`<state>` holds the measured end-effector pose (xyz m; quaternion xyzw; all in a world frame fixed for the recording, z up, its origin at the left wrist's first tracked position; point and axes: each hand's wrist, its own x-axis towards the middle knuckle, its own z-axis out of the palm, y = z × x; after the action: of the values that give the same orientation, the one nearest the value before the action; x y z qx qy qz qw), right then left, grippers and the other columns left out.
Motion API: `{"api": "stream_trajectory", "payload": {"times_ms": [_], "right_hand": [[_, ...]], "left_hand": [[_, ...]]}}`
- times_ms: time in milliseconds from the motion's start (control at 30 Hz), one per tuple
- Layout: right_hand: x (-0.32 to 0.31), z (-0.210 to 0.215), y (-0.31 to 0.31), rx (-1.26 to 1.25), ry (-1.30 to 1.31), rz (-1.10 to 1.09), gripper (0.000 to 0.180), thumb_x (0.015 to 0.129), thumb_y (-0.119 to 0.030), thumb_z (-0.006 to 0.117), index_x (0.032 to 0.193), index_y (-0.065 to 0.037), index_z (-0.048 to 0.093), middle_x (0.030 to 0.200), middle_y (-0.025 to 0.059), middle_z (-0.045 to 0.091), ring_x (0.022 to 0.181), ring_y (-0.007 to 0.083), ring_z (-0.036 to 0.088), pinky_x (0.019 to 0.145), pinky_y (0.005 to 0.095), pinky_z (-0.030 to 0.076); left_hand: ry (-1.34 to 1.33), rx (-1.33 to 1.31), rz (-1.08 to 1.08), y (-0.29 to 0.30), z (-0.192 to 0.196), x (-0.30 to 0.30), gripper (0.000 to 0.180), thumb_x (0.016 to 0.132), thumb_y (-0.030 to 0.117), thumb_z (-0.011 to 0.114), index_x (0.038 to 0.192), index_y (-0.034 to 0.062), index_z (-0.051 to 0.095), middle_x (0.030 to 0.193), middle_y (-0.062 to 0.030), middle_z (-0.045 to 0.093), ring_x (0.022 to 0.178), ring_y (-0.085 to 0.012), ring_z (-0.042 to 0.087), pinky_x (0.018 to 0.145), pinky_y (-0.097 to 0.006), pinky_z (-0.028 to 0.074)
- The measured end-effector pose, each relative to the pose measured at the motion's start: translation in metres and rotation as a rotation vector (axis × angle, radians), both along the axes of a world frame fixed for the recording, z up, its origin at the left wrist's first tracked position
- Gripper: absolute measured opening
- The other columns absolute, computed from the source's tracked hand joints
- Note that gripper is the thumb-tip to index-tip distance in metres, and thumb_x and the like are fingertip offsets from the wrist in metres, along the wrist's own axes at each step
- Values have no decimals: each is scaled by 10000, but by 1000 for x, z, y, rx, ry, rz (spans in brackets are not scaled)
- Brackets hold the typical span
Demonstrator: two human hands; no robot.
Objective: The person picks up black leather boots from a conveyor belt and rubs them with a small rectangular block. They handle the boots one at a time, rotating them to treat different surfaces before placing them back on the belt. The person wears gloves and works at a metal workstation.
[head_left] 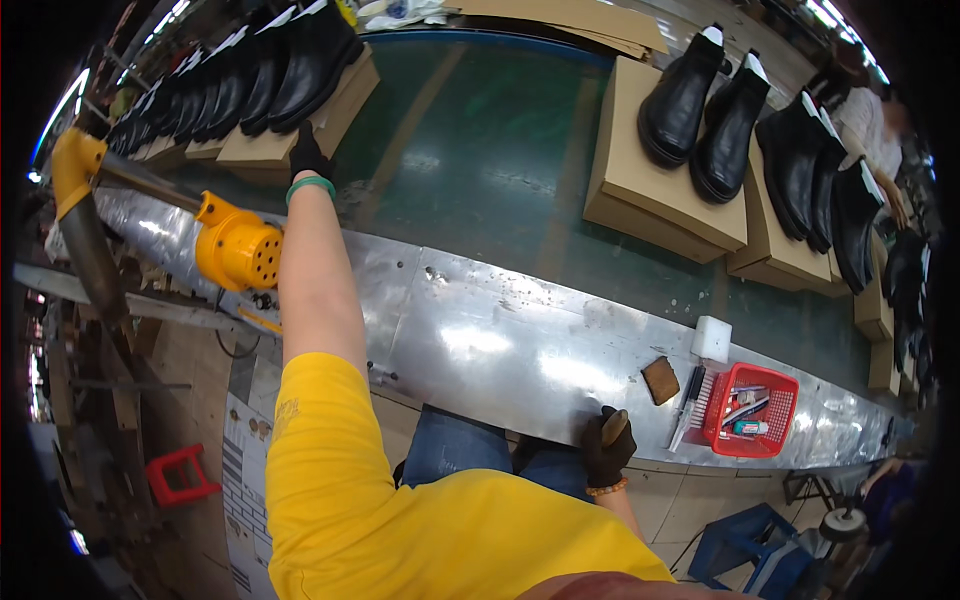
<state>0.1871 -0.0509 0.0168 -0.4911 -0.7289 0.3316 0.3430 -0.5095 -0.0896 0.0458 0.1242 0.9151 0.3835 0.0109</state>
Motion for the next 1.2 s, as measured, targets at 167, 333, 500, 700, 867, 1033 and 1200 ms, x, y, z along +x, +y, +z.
{"api": "stream_trajectory", "payload": {"times_ms": [167, 333, 500, 700, 867, 1033, 1200], "right_hand": [[-1, 2, 1, 17, -41, -17, 185, 789, -143, 655, 883, 16, 638, 687, 118, 628, 588, 213, 611, 578, 323, 496], [5, 0, 1, 95, -127, 53, 232, 785, -157, 659, 918, 29, 624, 732, 124, 633, 664, 215, 621, 627, 333, 497], [0, 0, -4, -39, -27, -27, 241, 822, -179, 624, 911, 44, 599, 725, 99, 601, 640, 204, 557, 611, 340, 469], [-1, 4, -1, -68, -104, 1, 257, 879, -209, 543, 884, 43, 592, 694, 117, 585, 614, 211, 538, 590, 343, 454], [0, 0, -2, -63, -70, 6, 246, 888, -191, 526, 868, 47, 587, 688, 130, 583, 603, 227, 529, 579, 351, 447], [-4, 7, 0, 35, -118, 11, 228, 873, -181, 556, 873, 42, 609, 724, 163, 607, 625, 277, 569, 599, 368, 469], [-2, 3, 2, 90, -74, 68, 199, 860, -151, 573, 884, 43, 608, 718, 169, 610, 616, 279, 589, 586, 361, 471]], "left_hand": [[-388, 816, 628, 38, 47, 26, 822, 741, 646, 591, 1141, -72, 571, 1070, -187, 639, 934, -312, 635, 815, -380, 511], [-79, 490, 1005, 20, 27, 21, 754, 775, 489, 583, 1183, -137, 484, 1189, -307, 545, 1088, -433, 558, 891, -466, 478], [-279, 738, 939, 7, 23, 7, 832, 795, 548, 548, 1321, -67, 355, 1356, -282, 401, 1249, -398, 425, 1037, -464, 347], [-20, -542, 229, -10, 41, 15, 556, 783, 283, 686, 1232, 38, 470, 1151, -190, 607, 1047, -320, 614, 910, -393, 473], [161, -284, 123, -1, 13, 32, 607, 773, 140, 674, 1319, 198, 416, 1168, -190, 592, 1128, -313, 563, 921, -378, 455], [101, 57, -91, 80, -6, 83, 567, 862, 1, 503, 1347, 292, 459, 1189, -148, 579, 1063, -242, 573, 892, -330, 442], [-702, 1439, 373, 176, 15, 151, 361, 676, 256, 813, 921, 60, 635, 719, -65, 595, 463, -187, 485, 415, -322, 368]]}}
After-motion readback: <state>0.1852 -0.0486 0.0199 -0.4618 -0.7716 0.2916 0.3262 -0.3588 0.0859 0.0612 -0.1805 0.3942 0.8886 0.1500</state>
